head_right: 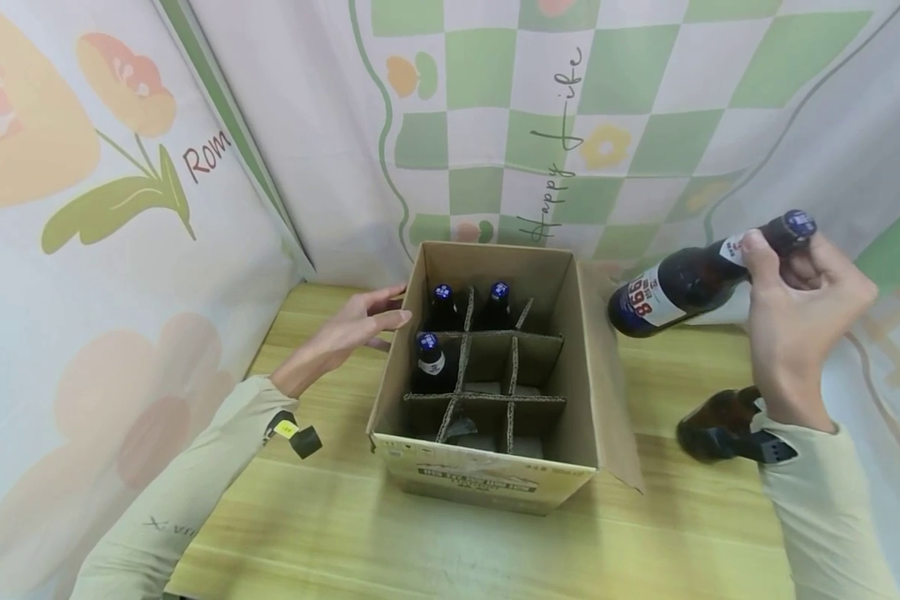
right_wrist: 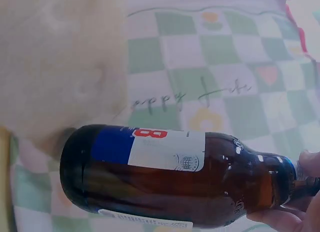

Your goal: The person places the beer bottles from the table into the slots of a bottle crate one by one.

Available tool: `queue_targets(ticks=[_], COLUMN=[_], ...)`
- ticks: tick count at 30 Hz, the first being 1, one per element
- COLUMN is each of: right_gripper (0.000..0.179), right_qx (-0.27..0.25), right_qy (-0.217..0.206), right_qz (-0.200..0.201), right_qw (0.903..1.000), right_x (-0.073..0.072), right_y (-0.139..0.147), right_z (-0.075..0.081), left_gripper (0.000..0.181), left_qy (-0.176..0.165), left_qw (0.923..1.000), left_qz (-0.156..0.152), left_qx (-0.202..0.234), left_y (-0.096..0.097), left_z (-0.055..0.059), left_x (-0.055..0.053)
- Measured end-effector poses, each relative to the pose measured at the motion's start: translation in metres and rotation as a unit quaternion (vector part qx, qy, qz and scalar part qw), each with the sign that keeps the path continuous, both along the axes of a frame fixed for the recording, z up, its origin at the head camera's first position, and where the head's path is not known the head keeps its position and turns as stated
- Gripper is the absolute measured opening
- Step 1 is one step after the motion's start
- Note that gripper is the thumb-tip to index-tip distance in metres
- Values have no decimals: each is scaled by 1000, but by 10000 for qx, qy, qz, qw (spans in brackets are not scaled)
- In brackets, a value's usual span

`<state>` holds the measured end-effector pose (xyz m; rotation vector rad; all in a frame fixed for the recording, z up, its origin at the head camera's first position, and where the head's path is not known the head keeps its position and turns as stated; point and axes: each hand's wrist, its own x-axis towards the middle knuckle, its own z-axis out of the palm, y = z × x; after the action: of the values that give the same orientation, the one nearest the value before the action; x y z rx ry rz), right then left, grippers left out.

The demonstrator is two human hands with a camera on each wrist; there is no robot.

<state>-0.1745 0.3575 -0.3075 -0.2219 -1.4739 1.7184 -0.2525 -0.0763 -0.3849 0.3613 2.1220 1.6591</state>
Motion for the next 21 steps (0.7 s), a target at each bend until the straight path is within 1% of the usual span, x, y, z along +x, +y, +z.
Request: queue_targets(ticks=[1,2,4,7,10,14,18,21], right_gripper=[23,25,29,32,32,32,32,32], right_qx=[-78,-225,-346,-357,-124,149,96,94], right_qy=[-36,12,-17,40,92,328,509,516], right_qz=[63,191,356,478,453,478,572,594], right_qw=[9999,9996,9988,9982,9989,9982,9970,9969], right_x=[1,3,5,8,10,11,13,14], right_y=[-1,-1,-4,-12,-22,-36,-45,-51], right_z=[3,7,13,21,28,33,36,39], left_gripper=[70,70,70,69,69,70,70,70], left_qy=[4,4,1,5,17,31,32,6], left_qw=[10000,10000,10000,10000,10000,10000,9999,9999], left_qz=[3,4,16,25,26,-2,-43,-51], left_qx=[6,19,36,70,74,76,112,113], left_y=[0,0,-1,-2,-3,-3,-3,-2], left_z=[0,0,0,1,1,0,-1,-1], left_x=[0,0,1,1,1,1,1,1])
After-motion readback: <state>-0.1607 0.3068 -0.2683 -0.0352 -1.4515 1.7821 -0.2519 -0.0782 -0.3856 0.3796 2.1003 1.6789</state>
